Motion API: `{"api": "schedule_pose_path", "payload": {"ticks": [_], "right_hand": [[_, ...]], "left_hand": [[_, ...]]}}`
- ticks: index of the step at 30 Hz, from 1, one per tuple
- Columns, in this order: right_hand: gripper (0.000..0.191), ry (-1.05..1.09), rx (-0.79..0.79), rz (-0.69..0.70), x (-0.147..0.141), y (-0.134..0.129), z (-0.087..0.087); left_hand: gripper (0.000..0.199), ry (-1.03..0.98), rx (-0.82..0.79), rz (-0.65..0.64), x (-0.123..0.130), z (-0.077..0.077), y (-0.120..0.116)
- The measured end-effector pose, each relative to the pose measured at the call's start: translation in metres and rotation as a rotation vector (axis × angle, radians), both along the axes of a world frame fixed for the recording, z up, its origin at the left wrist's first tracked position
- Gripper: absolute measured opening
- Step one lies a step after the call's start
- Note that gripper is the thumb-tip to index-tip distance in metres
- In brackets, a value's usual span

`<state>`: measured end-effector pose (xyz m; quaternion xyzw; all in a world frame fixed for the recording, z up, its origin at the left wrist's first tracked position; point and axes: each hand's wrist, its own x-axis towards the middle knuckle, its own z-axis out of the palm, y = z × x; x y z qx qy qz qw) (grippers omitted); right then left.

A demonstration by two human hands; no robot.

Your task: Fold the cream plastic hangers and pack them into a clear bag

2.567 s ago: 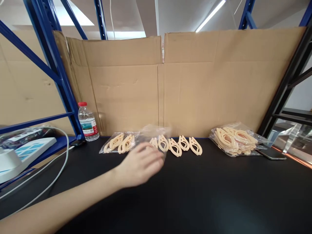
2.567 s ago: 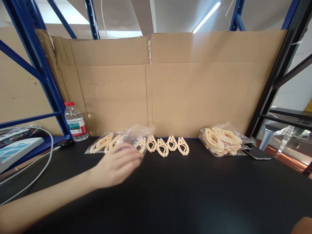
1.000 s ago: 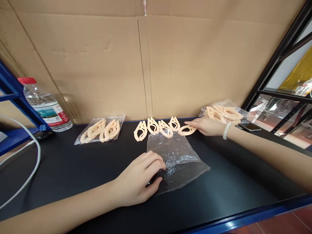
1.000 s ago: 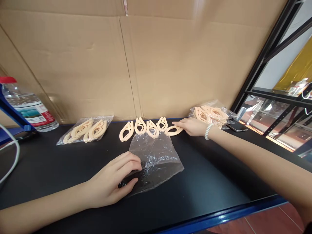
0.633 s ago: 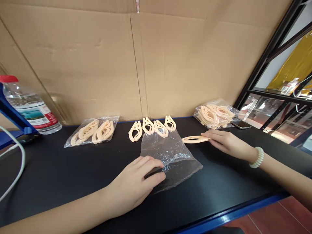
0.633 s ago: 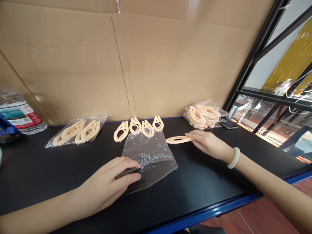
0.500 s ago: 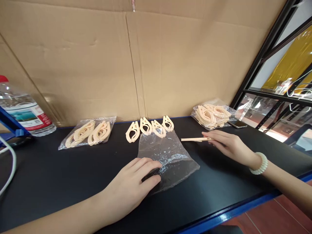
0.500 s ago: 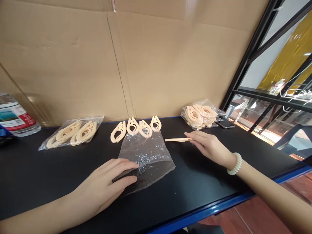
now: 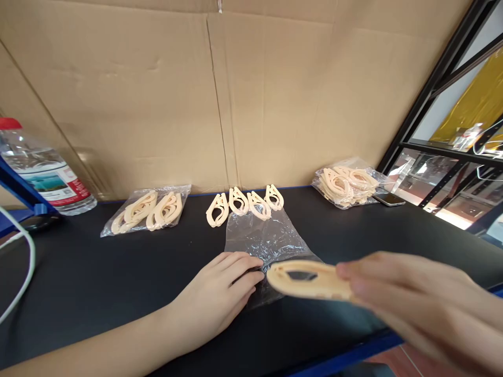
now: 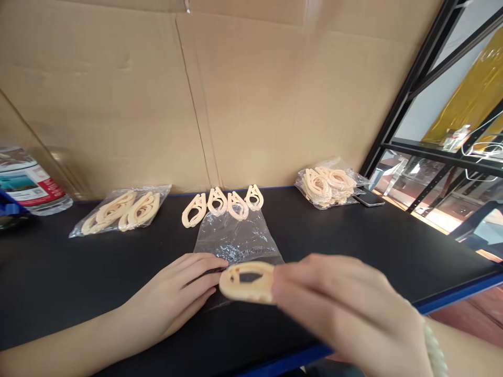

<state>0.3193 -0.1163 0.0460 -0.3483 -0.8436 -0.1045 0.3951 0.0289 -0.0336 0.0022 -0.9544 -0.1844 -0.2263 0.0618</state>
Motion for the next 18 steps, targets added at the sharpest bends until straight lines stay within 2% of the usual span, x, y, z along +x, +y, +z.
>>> {"api": "schedule_pose_path", "payload": {"ticks": [3,6,11,14,18], "right_hand": [[0.046,-0.165,0.097,0.122,-0.015,-0.004,-0.005],[0.041,-0.249,0.125,0.181,-0.033,0.004,-0.008],[0.027,-0.539,0.261,0.112,-0.054,0.006,-0.01],[0.029,-0.616,0.336,0.078,-0.061,0.004,-0.017],[0.033,-0.682,0.33,0.031,-0.07,0.007,-0.024]], "left_hand": [[0.028,-0.042,-0.026,-0.005,0.0,-0.002,0.0],[0.03,-0.05,-0.053,-0.001,0.0,-0.002,-0.001],[0.034,-0.052,-0.111,0.014,0.0,-0.001,-0.001],[0.038,-0.057,-0.117,-0.003,-0.001,-0.002,-0.001],[0.04,-0.064,-0.12,-0.019,-0.002,-0.001,-0.002]]}}
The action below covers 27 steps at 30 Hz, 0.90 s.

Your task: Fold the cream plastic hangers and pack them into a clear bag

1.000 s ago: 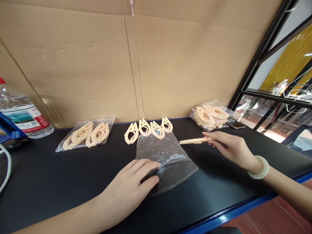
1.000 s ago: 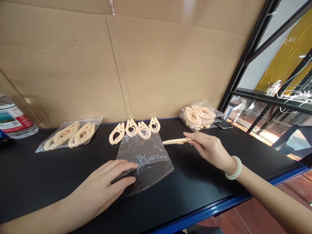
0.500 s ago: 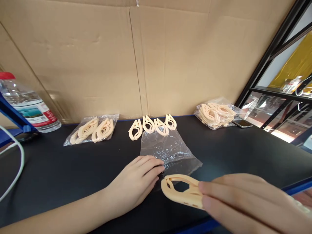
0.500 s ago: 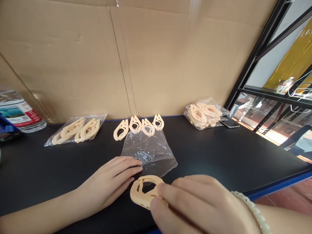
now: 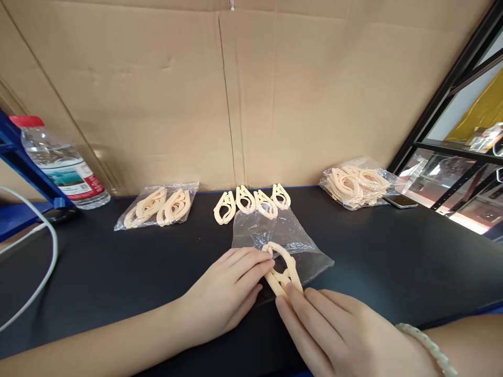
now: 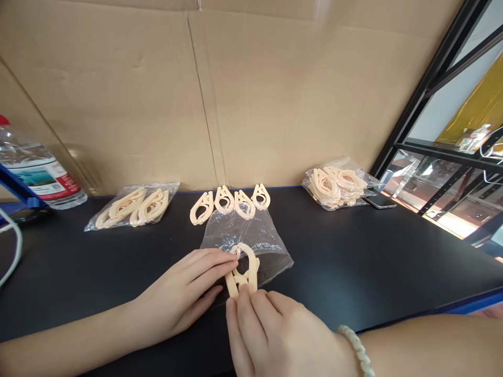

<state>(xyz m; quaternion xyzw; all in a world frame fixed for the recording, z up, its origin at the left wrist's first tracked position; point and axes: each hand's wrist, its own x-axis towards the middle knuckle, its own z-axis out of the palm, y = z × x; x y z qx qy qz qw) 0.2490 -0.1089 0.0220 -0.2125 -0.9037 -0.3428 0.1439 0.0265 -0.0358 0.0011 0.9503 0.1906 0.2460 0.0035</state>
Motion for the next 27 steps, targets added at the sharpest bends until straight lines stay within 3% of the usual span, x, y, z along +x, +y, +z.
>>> {"api": "schedule_pose_path", "payload": {"ticks": [5,9,16,22,27], "right_hand": [[0.034,0.096,-0.009,-0.073,-0.014,0.003,-0.002],[0.032,0.055,0.007,-0.131,-0.021,0.009,-0.002],[0.025,0.014,-0.026,-0.34,-0.02,0.031,-0.004],[0.027,-0.049,-0.008,-0.291,-0.006,0.045,0.002],[0.027,-0.083,0.047,-0.113,0.003,0.065,0.0]], "left_hand": [[0.042,0.014,-0.021,-0.013,0.002,0.003,-0.002],[0.045,0.024,-0.03,-0.024,0.003,0.005,-0.004],[0.049,0.032,-0.041,0.008,0.002,0.003,-0.004],[0.049,0.046,-0.049,-0.006,0.003,0.003,-0.003],[0.049,0.043,-0.05,-0.015,0.004,0.004,-0.002]]}}
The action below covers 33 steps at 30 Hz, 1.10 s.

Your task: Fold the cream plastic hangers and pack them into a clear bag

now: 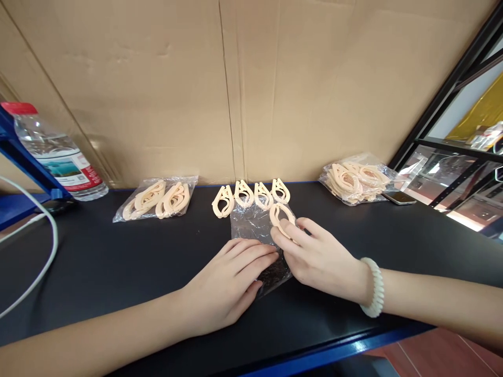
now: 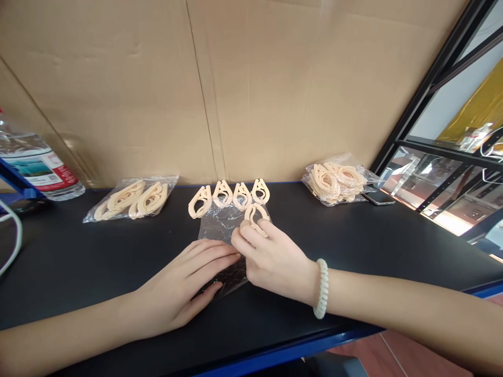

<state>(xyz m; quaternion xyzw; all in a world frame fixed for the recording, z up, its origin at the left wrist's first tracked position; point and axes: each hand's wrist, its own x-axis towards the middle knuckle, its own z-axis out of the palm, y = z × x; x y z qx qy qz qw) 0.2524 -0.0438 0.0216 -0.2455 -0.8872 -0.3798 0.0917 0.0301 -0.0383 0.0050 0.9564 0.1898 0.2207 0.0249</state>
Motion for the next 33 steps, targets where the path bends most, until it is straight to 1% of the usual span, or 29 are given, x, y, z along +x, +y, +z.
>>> {"api": "schedule_pose_path", "payload": {"ticks": [2,5,8,10,12,14,17,18,21,23,25,27,29,31,33], "right_hand": [[0.028,-0.008,-0.013,0.027,0.002,0.005,0.0],[0.029,-0.017,-0.101,-0.007,0.009,0.009,0.006],[0.022,-0.003,-0.325,-0.016,0.022,0.01,0.018],[0.029,0.032,-0.485,-0.01,0.032,0.01,0.025],[0.039,0.056,-0.597,0.001,0.04,0.008,0.03],[0.035,0.07,-0.672,0.006,0.046,0.005,0.031],[0.015,0.112,-0.712,0.0,0.051,-0.002,0.033],[0.013,0.126,-0.7,-0.003,0.052,-0.005,0.034],[0.02,0.135,-0.668,0.011,0.057,-0.018,0.037],[0.019,0.123,-0.723,0.055,0.06,-0.023,0.041],[0.013,0.161,-0.801,0.116,0.064,-0.02,0.043],[0.013,0.262,-0.804,0.155,0.066,-0.003,0.043],[0.017,0.351,-0.679,0.122,0.067,0.029,0.041],[0.029,0.292,-0.528,0.005,0.068,0.07,0.035],[0.046,0.177,-0.436,-0.095,0.068,0.112,0.027]], "left_hand": [[0.049,0.002,-0.001,0.002,0.0,0.001,0.0],[0.049,0.01,0.005,0.002,-0.001,0.003,0.0],[0.049,0.015,0.003,0.013,-0.002,0.005,0.0],[0.049,0.012,-0.006,0.019,-0.002,0.006,0.0],[0.05,0.009,-0.014,0.014,-0.002,0.006,0.0],[0.05,0.007,-0.017,0.004,-0.002,0.006,0.0],[0.05,0.004,-0.015,-0.003,-0.002,0.005,0.0],[0.05,0.003,-0.014,-0.001,-0.002,0.005,0.0],[0.049,0.004,-0.015,0.004,-0.002,0.005,-0.001],[0.049,0.013,-0.019,-0.002,-0.002,0.005,-0.001],[0.049,0.021,-0.02,-0.016,-0.002,0.006,0.0],[0.049,0.024,-0.021,-0.027,-0.002,0.006,0.0],[0.049,0.024,-0.022,-0.035,-0.001,0.007,0.0],[0.049,0.019,-0.022,-0.033,-0.001,0.007,0.0],[0.049,0.014,-0.022,-0.024,-0.001,0.008,-0.001]]}}
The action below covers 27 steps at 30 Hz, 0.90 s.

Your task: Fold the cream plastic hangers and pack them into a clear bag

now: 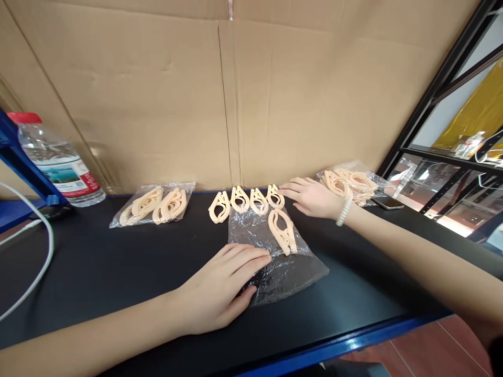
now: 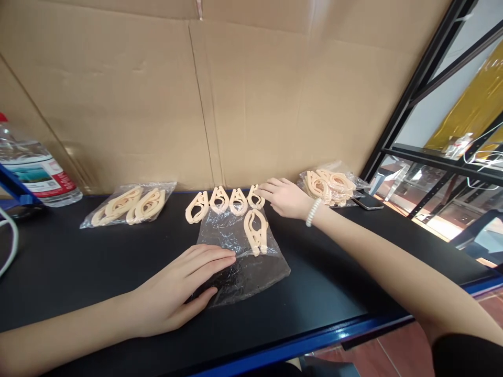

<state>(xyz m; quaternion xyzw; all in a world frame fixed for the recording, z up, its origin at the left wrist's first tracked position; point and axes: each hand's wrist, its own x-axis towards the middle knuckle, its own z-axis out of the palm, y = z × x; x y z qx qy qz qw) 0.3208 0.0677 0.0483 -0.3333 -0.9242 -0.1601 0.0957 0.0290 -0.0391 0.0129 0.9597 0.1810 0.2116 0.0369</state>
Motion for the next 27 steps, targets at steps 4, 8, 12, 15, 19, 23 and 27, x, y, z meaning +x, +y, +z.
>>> {"api": "schedule_pose_path", "payload": {"ticks": [4,8,12,15,19,23,27], "right_hand": [[0.067,-0.157,0.035,-0.023,-0.002,0.059,-0.02],[0.067,-0.238,0.024,-0.023,-0.001,0.075,-0.031],[0.044,-0.196,-0.036,-0.067,0.01,0.068,-0.021],[0.034,-0.16,-0.167,-0.132,0.025,0.054,-0.011],[0.03,-0.027,-0.294,-0.176,0.048,0.018,-0.015],[0.032,0.074,-0.185,-0.189,0.064,-0.039,-0.03],[0.031,0.194,-0.107,-0.151,0.066,-0.098,-0.034]], "left_hand": [[0.051,-0.007,-0.012,-0.002,-0.001,0.0,-0.001],[0.052,-0.012,-0.042,0.0,-0.002,0.0,-0.001],[0.051,-0.017,-0.079,0.001,-0.003,-0.001,0.001],[0.05,-0.015,-0.086,-0.001,-0.003,-0.001,0.001],[0.049,-0.015,-0.072,-0.003,-0.002,0.0,0.001],[0.049,-0.017,-0.056,0.002,-0.001,0.0,0.001],[0.047,-0.012,-0.049,0.008,-0.001,-0.001,0.001]]}}
